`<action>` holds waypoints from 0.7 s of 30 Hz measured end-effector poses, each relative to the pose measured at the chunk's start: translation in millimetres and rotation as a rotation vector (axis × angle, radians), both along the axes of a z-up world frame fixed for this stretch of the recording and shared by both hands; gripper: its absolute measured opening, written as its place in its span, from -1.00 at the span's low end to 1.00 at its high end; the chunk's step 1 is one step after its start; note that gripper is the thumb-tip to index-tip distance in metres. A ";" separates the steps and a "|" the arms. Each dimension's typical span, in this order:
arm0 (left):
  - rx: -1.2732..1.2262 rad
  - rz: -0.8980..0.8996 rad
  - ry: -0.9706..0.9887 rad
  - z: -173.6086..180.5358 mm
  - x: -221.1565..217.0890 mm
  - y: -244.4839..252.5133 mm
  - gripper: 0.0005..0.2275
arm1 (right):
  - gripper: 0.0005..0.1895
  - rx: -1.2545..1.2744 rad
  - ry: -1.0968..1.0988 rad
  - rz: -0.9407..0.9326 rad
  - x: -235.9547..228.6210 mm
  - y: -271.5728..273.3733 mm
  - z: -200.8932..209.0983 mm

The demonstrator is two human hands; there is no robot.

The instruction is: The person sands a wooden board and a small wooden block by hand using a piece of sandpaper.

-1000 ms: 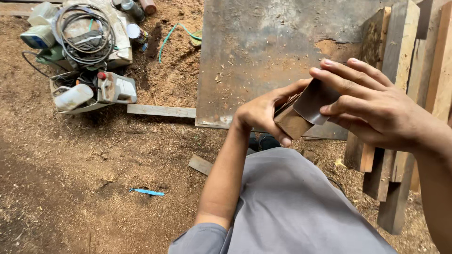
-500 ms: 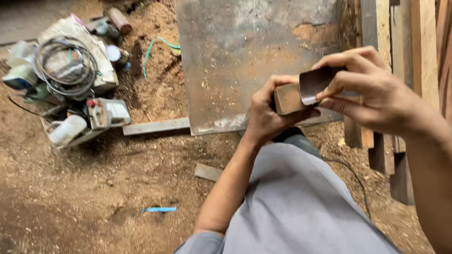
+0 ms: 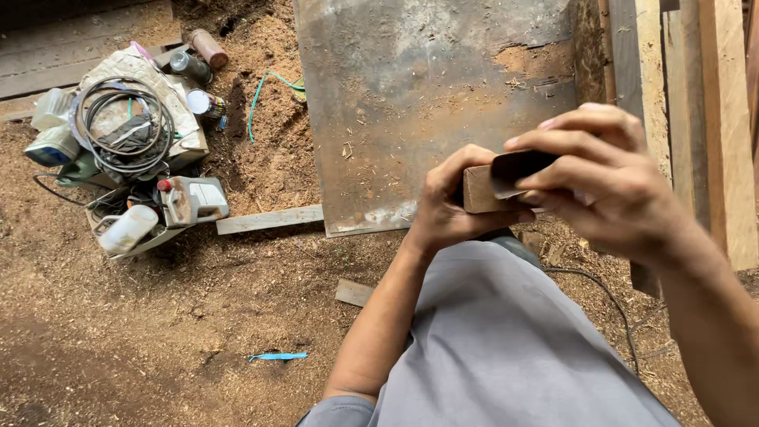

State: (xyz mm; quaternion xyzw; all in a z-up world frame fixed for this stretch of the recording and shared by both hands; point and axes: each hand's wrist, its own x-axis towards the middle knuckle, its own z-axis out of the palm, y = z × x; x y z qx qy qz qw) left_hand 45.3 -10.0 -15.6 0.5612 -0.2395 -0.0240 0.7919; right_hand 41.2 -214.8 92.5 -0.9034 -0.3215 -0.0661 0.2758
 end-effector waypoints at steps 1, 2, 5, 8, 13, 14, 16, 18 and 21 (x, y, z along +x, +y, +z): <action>0.032 0.015 -0.018 0.5 0.6 -0.9 -0.55 | -0.84 0.038 0.043 0.006 7.6 -5.8 6.3; 0.064 0.030 -0.040 0.1 1.3 -2.5 -0.53 | -0.84 0.076 0.082 0.014 12.3 -8.4 9.4; 0.124 0.123 -0.130 -1.4 6.0 -7.1 -0.48 | -0.79 0.079 0.067 0.121 8.2 1.5 9.5; 0.216 0.183 -0.198 -5.5 3.3 -4.4 -0.51 | -0.79 -0.001 0.106 0.124 -3.0 15.3 0.5; 0.228 0.257 -0.210 5.0 1.7 -6.6 -0.50 | -0.84 0.082 0.129 0.043 13.1 4.1 6.5; 0.238 0.265 -0.220 7.1 3.0 -6.5 -0.50 | -0.86 0.104 0.124 0.029 14.3 5.4 8.4; 0.251 0.277 -0.237 6.8 4.7 -6.2 -0.50 | -0.88 0.049 0.086 0.058 9.4 17.0 5.3; 0.258 0.284 -0.253 1.6 9.9 -4.5 -0.51 | -0.90 0.041 0.091 0.064 10.6 18.5 4.6; 0.177 0.258 -0.212 -1.5 14.6 -8.2 -0.46 | -0.90 0.067 0.152 0.005 21.6 5.3 12.5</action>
